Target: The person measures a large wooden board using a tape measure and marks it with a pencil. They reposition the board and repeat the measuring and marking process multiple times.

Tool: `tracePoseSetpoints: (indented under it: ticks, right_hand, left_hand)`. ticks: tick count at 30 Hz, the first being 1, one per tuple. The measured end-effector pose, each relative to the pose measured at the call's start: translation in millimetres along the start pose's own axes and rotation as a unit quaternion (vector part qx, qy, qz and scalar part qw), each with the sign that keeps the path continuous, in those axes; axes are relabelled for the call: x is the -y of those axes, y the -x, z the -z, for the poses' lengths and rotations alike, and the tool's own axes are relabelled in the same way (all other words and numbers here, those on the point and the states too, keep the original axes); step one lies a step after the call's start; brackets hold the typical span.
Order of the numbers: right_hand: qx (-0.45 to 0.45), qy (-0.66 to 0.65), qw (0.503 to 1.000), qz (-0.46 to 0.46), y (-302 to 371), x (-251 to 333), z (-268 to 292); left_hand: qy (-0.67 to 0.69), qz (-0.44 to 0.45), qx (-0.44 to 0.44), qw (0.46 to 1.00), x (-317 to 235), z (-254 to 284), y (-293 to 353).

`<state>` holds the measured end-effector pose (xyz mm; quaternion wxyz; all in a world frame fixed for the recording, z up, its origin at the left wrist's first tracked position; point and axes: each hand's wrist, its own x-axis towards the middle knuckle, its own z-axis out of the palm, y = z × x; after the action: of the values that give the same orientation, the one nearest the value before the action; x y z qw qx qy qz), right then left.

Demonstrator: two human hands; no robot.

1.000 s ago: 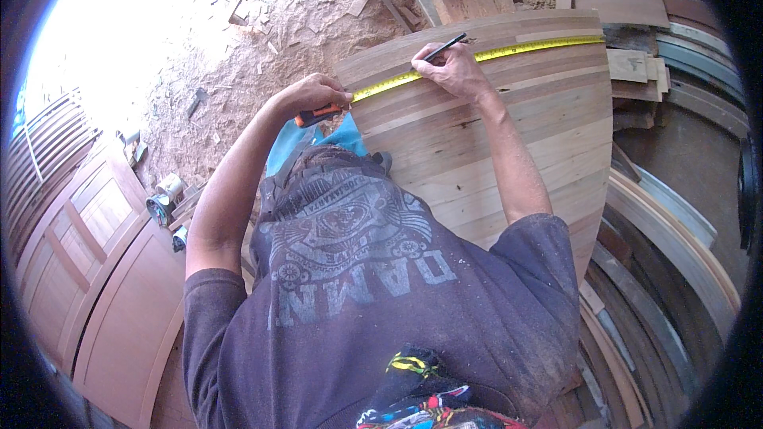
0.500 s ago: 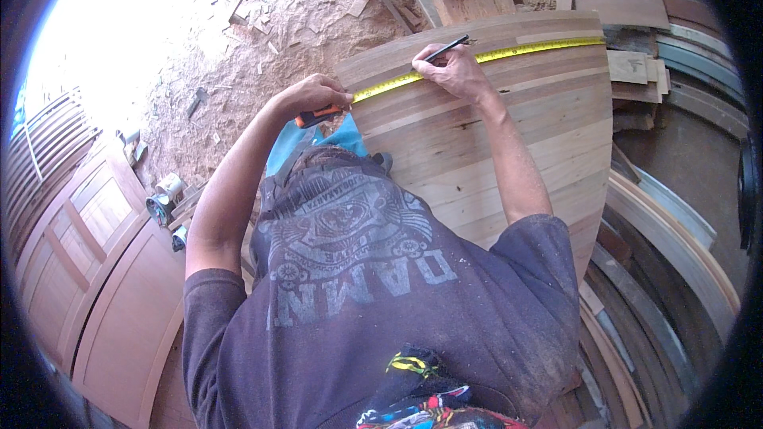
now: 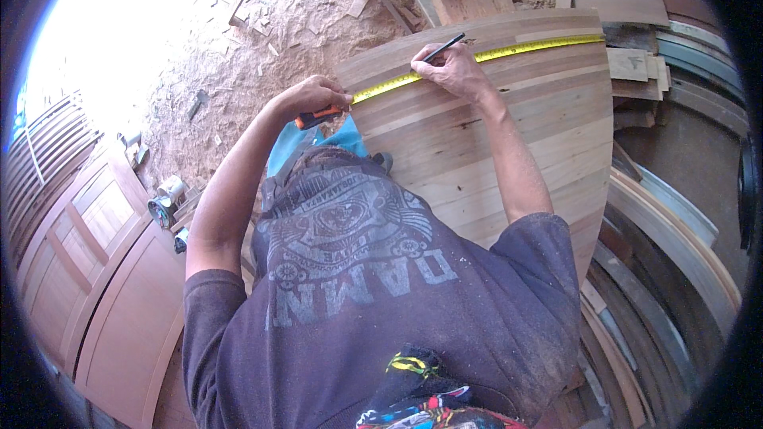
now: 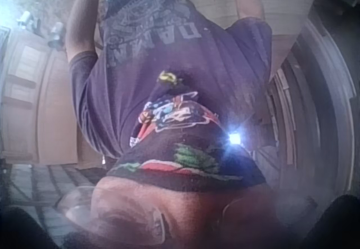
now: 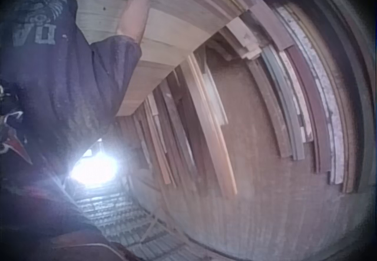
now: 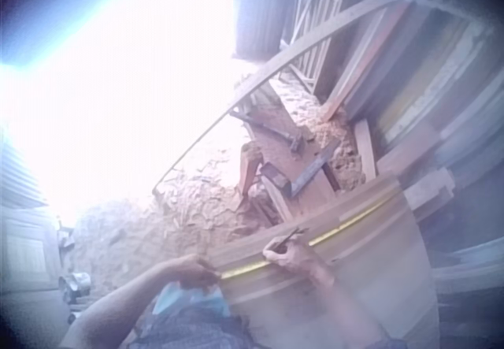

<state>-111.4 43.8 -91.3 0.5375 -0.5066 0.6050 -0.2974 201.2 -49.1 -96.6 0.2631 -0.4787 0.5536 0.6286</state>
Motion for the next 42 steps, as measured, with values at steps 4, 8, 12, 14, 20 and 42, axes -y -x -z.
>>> tracePoseSetpoints:
  ticks: [4, 8, 12, 14, 20, 42]
  right_hand:
    - [-0.005, -0.001, 1.000, -0.006, 1, 2, 0]
    - [-0.002, -0.004, 1.000, 0.008, -1, -3, -1]
    - [-0.004, -0.002, 1.000, -0.008, 1, -2, -1]
    - [0.005, 0.022, 1.000, -0.003, 1, 5, 1]
    - [-0.038, -0.028, 0.999, 0.004, 0, -16, -7]
    - [-0.113, -0.152, 0.981, -0.049, 8, -24, -8]
  left_hand:
    - [0.000, 0.006, 0.007, 1.000, -7, 1, 5]
    - [0.007, -0.008, 0.017, 1.000, 1, 2, 0]
    - [-0.008, 0.006, 0.007, 1.000, -5, 2, 3]
    - [-0.008, -0.004, -0.003, 1.000, 6, -3, -2]
    - [-0.031, -0.047, -0.028, 0.998, 7, -6, -2]
    - [-0.044, -0.047, -0.042, 0.997, -3, -5, 5]
